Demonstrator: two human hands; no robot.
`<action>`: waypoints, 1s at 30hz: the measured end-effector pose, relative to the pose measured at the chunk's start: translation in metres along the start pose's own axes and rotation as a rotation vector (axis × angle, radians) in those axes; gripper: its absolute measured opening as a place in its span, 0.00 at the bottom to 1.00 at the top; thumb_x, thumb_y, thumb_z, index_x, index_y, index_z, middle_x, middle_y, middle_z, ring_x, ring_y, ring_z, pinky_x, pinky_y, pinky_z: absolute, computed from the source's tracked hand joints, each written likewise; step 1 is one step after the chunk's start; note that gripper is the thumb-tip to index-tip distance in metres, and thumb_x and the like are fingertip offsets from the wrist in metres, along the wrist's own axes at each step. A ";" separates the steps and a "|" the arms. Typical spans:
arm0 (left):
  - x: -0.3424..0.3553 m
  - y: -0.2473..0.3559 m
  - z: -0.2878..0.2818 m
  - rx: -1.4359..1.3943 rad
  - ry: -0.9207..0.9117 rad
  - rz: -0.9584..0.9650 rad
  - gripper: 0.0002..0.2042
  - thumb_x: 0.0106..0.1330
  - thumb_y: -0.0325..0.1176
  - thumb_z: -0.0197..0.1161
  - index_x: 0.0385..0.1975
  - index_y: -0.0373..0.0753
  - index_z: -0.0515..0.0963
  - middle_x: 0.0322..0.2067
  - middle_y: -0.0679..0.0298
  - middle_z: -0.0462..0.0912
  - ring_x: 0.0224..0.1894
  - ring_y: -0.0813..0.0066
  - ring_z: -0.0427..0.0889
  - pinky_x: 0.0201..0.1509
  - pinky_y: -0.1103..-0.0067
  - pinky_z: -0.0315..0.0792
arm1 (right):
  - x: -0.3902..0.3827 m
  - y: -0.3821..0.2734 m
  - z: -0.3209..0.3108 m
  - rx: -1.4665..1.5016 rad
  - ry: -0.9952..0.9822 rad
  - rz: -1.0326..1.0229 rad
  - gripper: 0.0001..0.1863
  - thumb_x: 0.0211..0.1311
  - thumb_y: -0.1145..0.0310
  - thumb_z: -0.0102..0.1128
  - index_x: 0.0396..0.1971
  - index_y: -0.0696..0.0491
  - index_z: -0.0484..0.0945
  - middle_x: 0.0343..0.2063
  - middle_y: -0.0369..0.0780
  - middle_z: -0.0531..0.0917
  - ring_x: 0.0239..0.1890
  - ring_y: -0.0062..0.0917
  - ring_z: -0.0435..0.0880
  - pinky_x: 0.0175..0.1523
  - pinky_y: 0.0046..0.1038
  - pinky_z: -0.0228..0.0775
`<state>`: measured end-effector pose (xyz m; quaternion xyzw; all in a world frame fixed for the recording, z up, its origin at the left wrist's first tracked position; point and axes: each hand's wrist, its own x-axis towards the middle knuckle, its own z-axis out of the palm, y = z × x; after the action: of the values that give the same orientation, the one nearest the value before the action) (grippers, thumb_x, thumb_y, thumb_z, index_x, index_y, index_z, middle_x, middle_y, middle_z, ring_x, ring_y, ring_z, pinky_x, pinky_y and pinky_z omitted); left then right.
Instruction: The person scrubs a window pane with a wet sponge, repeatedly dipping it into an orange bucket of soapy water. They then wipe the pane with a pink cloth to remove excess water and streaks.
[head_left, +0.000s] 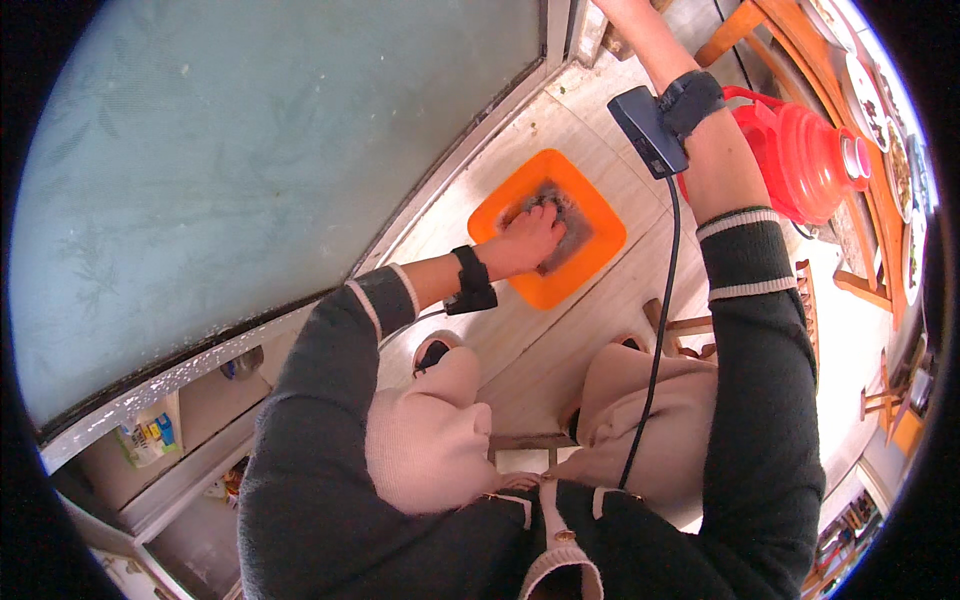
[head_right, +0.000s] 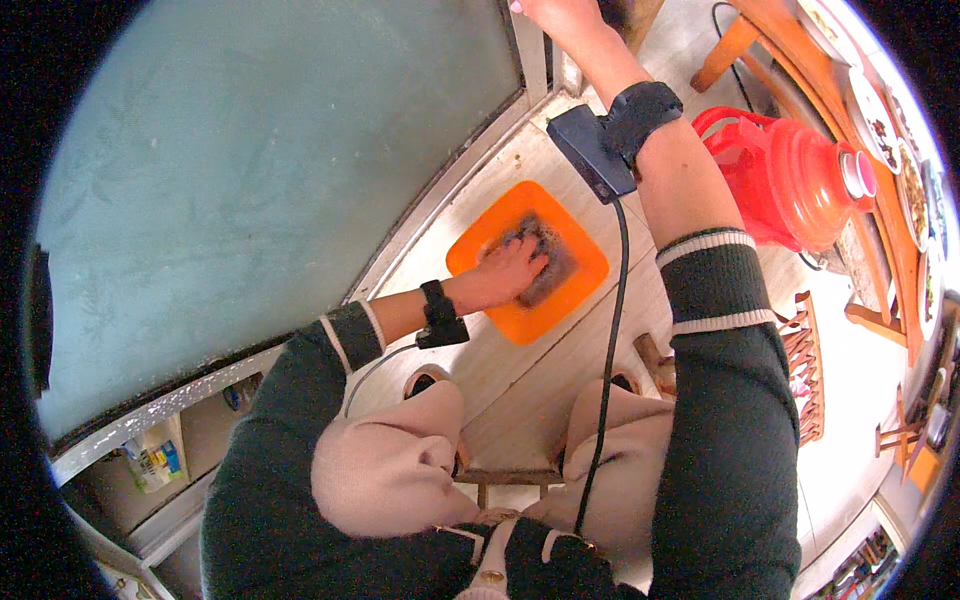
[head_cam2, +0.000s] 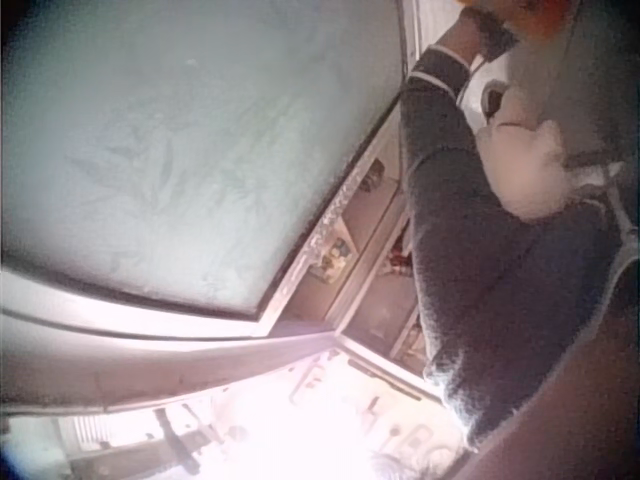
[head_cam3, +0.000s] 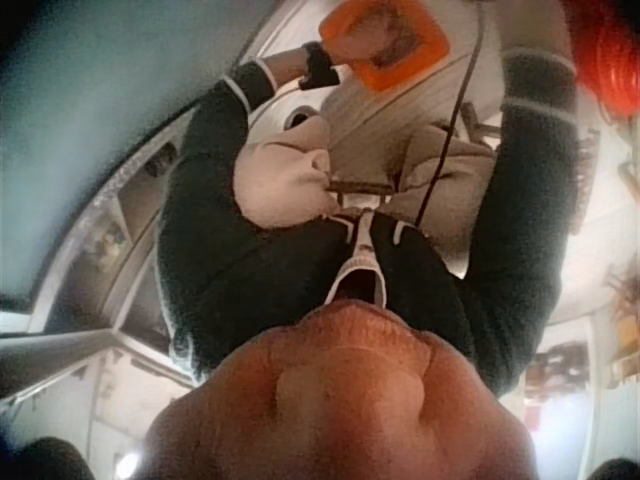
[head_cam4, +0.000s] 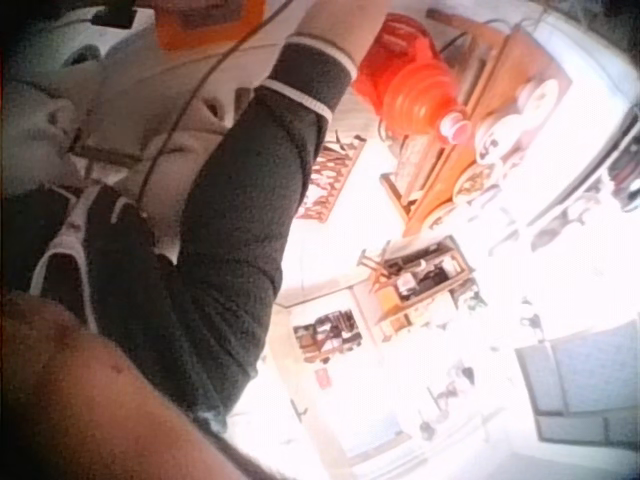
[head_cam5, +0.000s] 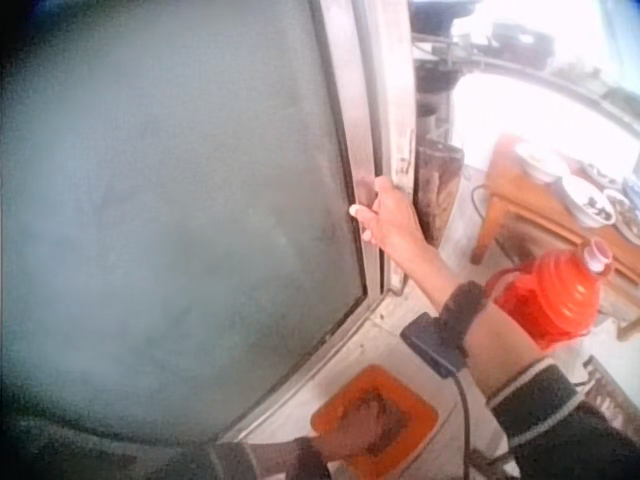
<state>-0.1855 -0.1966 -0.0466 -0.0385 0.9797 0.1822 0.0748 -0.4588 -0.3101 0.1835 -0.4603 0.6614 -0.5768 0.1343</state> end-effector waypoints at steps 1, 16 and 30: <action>-0.003 -0.003 0.001 0.111 0.061 0.019 0.15 0.58 0.31 0.57 0.46 0.40 0.74 0.32 0.55 0.74 0.42 0.57 0.77 0.43 0.61 0.72 | 0.000 0.000 -0.001 0.011 0.002 -0.005 0.18 0.59 0.70 0.63 0.40 0.62 0.66 0.14 0.37 0.69 0.12 0.23 0.73 0.17 0.26 0.68; 0.010 -0.012 -0.046 0.218 0.031 0.024 0.11 0.59 0.30 0.56 0.41 0.38 0.76 0.33 0.55 0.78 0.40 0.58 0.78 0.39 0.64 0.68 | -0.004 -0.002 -0.002 -0.122 0.029 -0.134 0.23 0.58 0.69 0.63 0.51 0.61 0.69 0.15 0.40 0.74 0.15 0.26 0.77 0.22 0.28 0.69; -0.003 0.001 -0.147 0.490 0.349 -0.164 0.22 0.55 0.28 0.57 0.52 0.28 0.72 0.35 0.58 0.75 0.38 0.64 0.76 0.41 0.70 0.65 | -0.005 -0.006 -0.003 -0.148 0.066 -0.170 0.21 0.58 0.72 0.64 0.51 0.58 0.70 0.18 0.46 0.78 0.19 0.33 0.81 0.28 0.33 0.73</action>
<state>-0.2019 -0.2489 0.0902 -0.1291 0.9860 -0.0757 -0.0729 -0.4550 -0.3035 0.1881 -0.5041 0.6649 -0.5504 0.0286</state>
